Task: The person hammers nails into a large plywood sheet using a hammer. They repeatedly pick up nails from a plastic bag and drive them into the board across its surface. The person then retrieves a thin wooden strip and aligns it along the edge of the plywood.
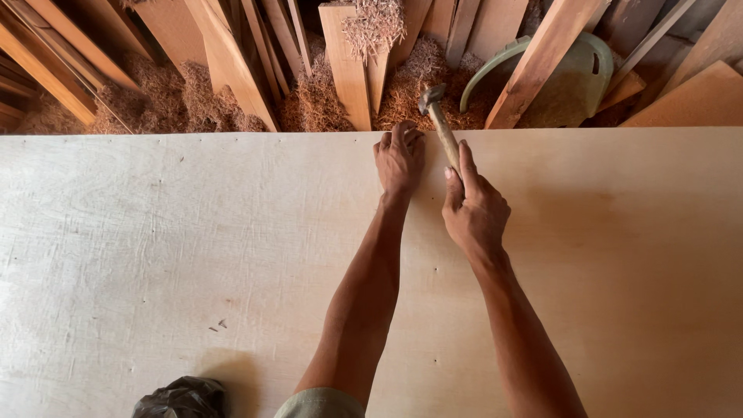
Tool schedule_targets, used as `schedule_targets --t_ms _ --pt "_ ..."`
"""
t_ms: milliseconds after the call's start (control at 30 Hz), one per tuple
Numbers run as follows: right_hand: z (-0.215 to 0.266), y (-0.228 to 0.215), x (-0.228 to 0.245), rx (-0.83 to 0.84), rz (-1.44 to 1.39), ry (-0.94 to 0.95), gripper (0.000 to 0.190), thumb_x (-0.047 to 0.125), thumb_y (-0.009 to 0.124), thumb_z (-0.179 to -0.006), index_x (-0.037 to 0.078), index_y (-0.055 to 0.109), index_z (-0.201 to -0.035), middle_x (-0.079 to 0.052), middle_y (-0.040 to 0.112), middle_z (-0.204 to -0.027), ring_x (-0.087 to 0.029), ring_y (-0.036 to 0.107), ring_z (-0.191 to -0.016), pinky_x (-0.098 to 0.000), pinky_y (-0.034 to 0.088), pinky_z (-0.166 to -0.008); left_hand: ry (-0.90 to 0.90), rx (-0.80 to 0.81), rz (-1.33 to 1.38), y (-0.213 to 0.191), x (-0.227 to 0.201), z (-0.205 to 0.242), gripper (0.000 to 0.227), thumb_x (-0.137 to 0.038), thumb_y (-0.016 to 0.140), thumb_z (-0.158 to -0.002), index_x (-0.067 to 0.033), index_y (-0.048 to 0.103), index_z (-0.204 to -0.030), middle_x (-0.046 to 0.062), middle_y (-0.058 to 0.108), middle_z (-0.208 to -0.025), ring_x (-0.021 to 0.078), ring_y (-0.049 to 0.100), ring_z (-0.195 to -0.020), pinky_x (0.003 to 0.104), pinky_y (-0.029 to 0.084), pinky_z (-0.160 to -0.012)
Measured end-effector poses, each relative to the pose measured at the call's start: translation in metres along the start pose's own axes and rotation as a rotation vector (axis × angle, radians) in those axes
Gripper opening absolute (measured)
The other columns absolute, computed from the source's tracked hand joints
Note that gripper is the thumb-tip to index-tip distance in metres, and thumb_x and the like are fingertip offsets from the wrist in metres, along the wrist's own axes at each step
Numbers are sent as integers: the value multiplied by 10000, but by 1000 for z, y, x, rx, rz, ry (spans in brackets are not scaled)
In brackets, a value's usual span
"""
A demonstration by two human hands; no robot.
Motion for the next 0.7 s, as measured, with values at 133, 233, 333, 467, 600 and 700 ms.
schedule_targets --t_ms 133,233,333,467,600,700 --pt "-7 12 -9 203 177 107 506 334 582 -1043 197 516 -1525 -148 706 -729 -320 688 -568 -490 523 -508 4 10 9 1 -2 -2 244 -214 636 -975 -147 562 -1197 -2 808 -985 236 663 -973 433 416 -937" --pt "-5 15 -13 324 198 200 519 358 557 -1036 221 495 -1533 -151 700 -713 -329 694 -581 -511 527 -534 -13 -28 91 -1 2 -2 223 -191 624 -987 -135 547 -1189 9 806 -1005 229 669 -980 426 422 -939" --pt "-1 7 -9 257 140 195 509 347 545 -1042 222 506 -1533 -146 713 -745 -337 698 -599 -504 531 -556 -22 -103 94 -4 5 1 223 -161 610 -986 -124 543 -1195 15 802 -998 234 667 -990 435 419 -953" --pt "-3 3 -5 249 99 242 500 344 548 -1041 238 514 -1529 -144 723 -739 -339 702 -608 -489 538 -591 -58 -119 71 -4 5 2 221 -148 620 -976 -123 553 -1186 21 793 -979 248 658 -995 444 423 -954" --pt "-4 3 1 225 42 188 488 329 573 -1041 223 527 -1515 -137 729 -763 -337 711 -626 -490 542 -592 -103 -113 45 -3 7 6 195 -135 622 -984 -123 574 -1172 33 775 -954 243 657 -970 439 437 -968" --pt "-4 8 1 266 89 189 498 319 583 -1040 201 519 -1520 -149 716 -728 -335 708 -613 -490 537 -567 -95 -125 60 -5 6 4 166 -128 621 -981 -127 572 -1140 20 781 -962 232 664 -977 433 440 -962"
Point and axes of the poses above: each hand's wrist, its own z-axis away from the middle knuckle, its own y-axis out of the palm, x = y × z, the point moved 5 cm from there along -z, towards the middle knuckle
